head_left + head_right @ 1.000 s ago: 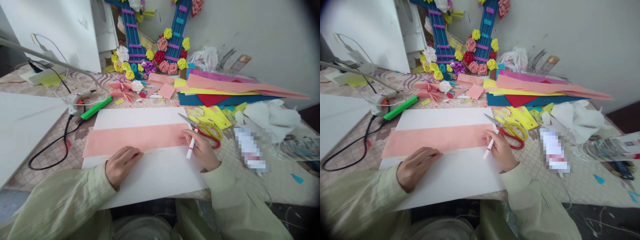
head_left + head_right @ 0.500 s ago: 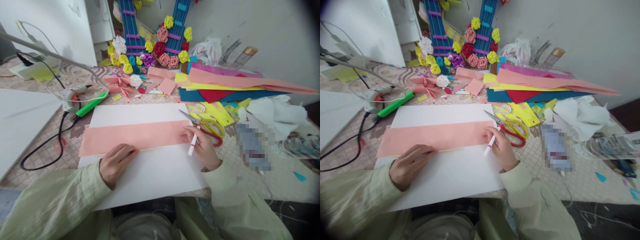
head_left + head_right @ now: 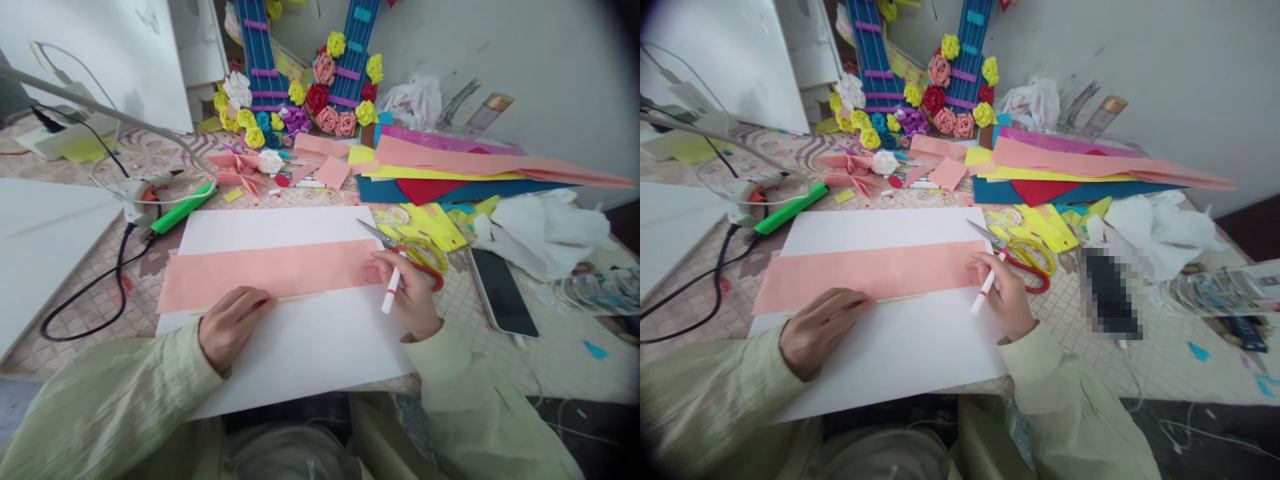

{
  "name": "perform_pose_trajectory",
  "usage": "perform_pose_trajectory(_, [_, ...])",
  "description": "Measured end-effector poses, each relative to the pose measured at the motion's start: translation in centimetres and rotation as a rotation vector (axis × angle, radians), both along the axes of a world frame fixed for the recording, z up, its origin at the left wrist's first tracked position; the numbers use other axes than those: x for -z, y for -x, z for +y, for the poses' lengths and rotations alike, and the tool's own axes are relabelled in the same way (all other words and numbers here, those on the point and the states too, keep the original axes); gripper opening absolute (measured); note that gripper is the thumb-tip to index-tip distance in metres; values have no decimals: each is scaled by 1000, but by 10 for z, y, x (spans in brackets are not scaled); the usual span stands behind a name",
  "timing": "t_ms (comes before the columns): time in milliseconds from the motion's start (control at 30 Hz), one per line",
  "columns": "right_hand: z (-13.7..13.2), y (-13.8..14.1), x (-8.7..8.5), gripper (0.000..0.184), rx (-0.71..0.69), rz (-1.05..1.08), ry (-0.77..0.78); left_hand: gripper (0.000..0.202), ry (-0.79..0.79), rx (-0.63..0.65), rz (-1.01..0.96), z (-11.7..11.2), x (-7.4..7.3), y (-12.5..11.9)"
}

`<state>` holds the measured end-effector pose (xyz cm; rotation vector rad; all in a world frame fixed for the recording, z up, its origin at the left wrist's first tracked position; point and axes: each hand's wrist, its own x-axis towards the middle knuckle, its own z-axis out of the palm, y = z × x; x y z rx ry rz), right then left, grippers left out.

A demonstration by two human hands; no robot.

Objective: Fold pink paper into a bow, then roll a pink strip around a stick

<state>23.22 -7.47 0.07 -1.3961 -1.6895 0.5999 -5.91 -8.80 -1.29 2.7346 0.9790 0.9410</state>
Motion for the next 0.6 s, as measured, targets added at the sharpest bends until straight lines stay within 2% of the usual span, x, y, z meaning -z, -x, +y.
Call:
perform_pose_trajectory(133, [-10, -15, -20, 22, 147, 5, -156, 24, -13, -21, -4, 0, 1, 0])
perform_pose_trajectory(233, [-20, -47, -33, 21, 347, -55, -299, 24, -39, -25, 1, 1, 3, 1])
perform_pose_trajectory(300, [-27, -76, -37, 22, 471, -127, -323, 23, -47, -24, 12, 1, 5, 2])
perform_pose_trajectory(400, [-38, -120, -33, 26, 581, -253, -230, 24, -39, -21, 17, 3, 6, 3])
perform_pose_trajectory(500, [-46, -155, -22, 27, 666, -474, -91, 25, -51, -22, 19, 4, 7, 3])
perform_pose_trajectory(600, [-49, -175, -9, 29, 651, -588, 26, 25, -63, -25, 28, 4, 7, 3])
